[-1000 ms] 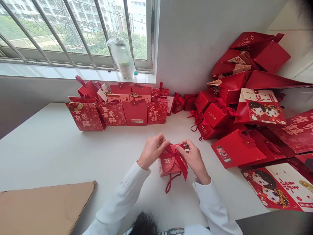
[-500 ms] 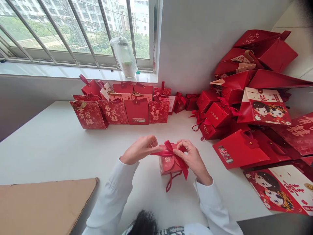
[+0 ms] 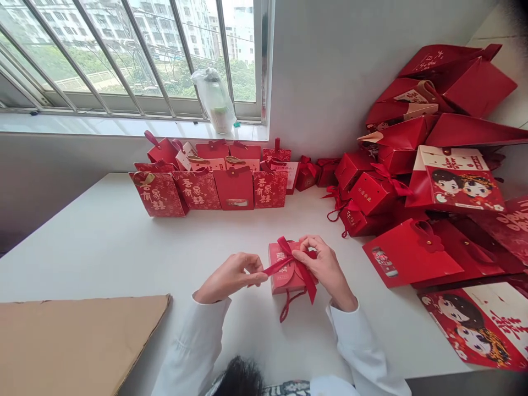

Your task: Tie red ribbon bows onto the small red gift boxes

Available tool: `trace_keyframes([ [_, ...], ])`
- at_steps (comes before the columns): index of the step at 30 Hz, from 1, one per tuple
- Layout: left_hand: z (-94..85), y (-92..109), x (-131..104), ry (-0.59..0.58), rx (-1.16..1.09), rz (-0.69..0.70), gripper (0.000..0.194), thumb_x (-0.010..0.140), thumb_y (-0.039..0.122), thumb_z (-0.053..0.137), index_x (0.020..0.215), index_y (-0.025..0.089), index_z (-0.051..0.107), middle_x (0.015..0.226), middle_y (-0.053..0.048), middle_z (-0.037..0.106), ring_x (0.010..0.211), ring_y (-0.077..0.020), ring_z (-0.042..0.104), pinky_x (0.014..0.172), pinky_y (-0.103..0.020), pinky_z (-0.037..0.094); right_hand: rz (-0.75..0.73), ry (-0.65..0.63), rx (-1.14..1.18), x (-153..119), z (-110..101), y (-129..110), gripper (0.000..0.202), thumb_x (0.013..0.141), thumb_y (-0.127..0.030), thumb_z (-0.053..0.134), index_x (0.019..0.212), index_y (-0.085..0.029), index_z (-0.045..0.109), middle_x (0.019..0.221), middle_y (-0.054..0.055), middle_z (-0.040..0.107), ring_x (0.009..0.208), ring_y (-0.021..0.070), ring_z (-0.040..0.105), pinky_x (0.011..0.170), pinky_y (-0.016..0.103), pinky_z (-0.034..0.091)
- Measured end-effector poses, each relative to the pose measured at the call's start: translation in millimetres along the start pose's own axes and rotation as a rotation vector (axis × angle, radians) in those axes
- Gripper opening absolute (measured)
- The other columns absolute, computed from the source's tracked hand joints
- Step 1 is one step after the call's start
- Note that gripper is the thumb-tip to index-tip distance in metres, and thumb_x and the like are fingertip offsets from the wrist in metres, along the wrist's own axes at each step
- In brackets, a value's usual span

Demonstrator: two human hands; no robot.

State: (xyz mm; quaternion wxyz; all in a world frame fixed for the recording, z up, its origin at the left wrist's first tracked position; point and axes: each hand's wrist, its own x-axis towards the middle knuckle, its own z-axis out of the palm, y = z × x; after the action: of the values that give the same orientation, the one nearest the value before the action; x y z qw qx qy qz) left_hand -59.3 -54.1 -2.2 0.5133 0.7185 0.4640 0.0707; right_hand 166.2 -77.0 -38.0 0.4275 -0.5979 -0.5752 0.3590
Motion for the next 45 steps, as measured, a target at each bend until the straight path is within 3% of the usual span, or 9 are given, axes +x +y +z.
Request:
trace_keyframes([
  [4, -12.2, -13.2, -3.2, -0.103, 0.124, -0.062, 0.028, 0.078, 0.044, 0.054, 0.069, 0.018, 0.059, 0.072, 0.0, 0.064, 0.066, -0.0137, 0.052, 0.055, -0.022, 0.033, 0.107, 0.05, 0.124, 1.6, -4.2, 10.5, 0.027, 0.082, -0.048, 0.058, 0.093, -0.023, 0.052, 0.105, 0.005, 0.06, 0.087, 0.0198, 0.059, 0.072, 0.032, 0.047],
  [8, -42.9, -11.0, 6.6, 0.027, 0.198, -0.11, 0.043, 0.082, 0.057, 0.043, 0.081, 0.019, 0.063, 0.083, -0.003, 0.066, 0.077, -0.0168, 0.058, 0.064, -0.023, 0.04, 0.146, 0.134, 0.139, -3.6, -19.8, 31.2, 0.032, 0.084, -0.049, 0.053, 0.103, -0.023, 0.051, 0.112, 0.007, 0.059, 0.099, 0.0215, 0.057, 0.083, 0.035, 0.045],
  [11, -54.9, 0.7, 33.0, 0.06, 0.123, -0.121, 0.048, 0.082, 0.06, 0.038, 0.091, 0.018, 0.06, 0.096, -0.006, 0.067, 0.088, -0.018, 0.061, 0.071, -0.024, 0.042, 0.191, 0.024, 0.129, -18.6, -31.7, 43.7, 0.029, 0.085, -0.046, 0.051, 0.103, -0.023, 0.053, 0.106, 0.007, 0.061, 0.096, 0.0219, 0.059, 0.086, 0.037, 0.044],
  [16, -35.6, 10.5, 98.6, -0.065, 0.065, -0.163, 0.054, 0.07, 0.067, 0.052, 0.093, 0.019, 0.058, 0.1, -0.008, 0.067, 0.087, -0.0204, 0.062, 0.064, -0.025, 0.046, 0.241, -0.26, 0.215, -52.8, -25.7, 46.1, 0.027, 0.08, -0.04, 0.061, 0.1, -0.023, 0.056, 0.108, 0.006, 0.06, 0.09, 0.021, 0.059, 0.077, 0.032, 0.047],
  [20, -17.5, 8.1, 127.3, -0.169, 0.055, -0.157, 0.055, 0.058, 0.067, 0.064, 0.081, 0.017, 0.059, 0.08, -0.006, 0.066, 0.074, -0.0204, 0.061, 0.057, -0.026, 0.048, 0.225, -0.23, 0.239, -68.1, -10.3, 44.8, 0.028, 0.077, -0.04, 0.065, 0.097, -0.022, 0.058, 0.105, 0.006, 0.061, 0.089, 0.0211, 0.059, 0.076, 0.031, 0.048],
  [28, -25.5, 16.5, 87.1, 0.107, 0.076, 0.079, 0.047, 0.081, 0.059, 0.043, 0.1, 0.018, 0.057, 0.104, -0.009, 0.064, 0.092, -0.0198, 0.058, 0.078, -0.03, 0.046, 0.195, 0.097, 0.179, -44.0, -27.7, 45.3, 0.04, 0.081, -0.049, 0.059, 0.111, -0.023, 0.056, 0.103, 0.008, 0.06, 0.091, 0.0206, 0.057, 0.076, 0.032, 0.048],
  [33, -28.3, 24.3, 56.8, 0.173, 0.082, 0.293, 0.036, 0.085, 0.05, 0.047, 0.097, 0.02, 0.06, 0.098, -0.005, 0.065, 0.087, -0.0177, 0.058, 0.076, -0.028, 0.046, 0.062, -0.077, 0.18, -17.6, -34.4, 18.8, 0.036, 0.083, -0.047, 0.058, 0.112, -0.026, 0.057, 0.107, 0.006, 0.058, 0.091, 0.0185, 0.056, 0.078, 0.03, 0.047],
  [37, -23.6, 25.7, 37.7, 0.238, 0.138, 0.256, 0.025, 0.086, 0.042, 0.049, 0.092, 0.019, 0.06, 0.086, -0.002, 0.063, 0.076, -0.0151, 0.056, 0.067, -0.026, 0.044, 0.008, -0.188, 0.121, -6.7, -33.1, 5.6, 0.022, 0.083, -0.044, 0.059, 0.089, -0.023, 0.062, 0.097, 0.003, 0.059, 0.084, 0.0169, 0.057, 0.077, 0.029, 0.046],
  [45, 27.4, 32.7, 33.8, 0.498, 0.243, 0.426, 0.011, 0.083, 0.028, 0.062, 0.075, 0.021, 0.066, 0.077, -0.002, 0.057, 0.081, -0.0168, 0.048, 0.071, -0.027, 0.043, 0.086, -0.215, 0.237, -2.2, -32.1, -1.1, 0.022, 0.082, -0.042, 0.06, 0.076, -0.021, 0.059, 0.08, 0.0, 0.054, 0.076, 0.0152, 0.052, 0.073, 0.027, 0.043],
])
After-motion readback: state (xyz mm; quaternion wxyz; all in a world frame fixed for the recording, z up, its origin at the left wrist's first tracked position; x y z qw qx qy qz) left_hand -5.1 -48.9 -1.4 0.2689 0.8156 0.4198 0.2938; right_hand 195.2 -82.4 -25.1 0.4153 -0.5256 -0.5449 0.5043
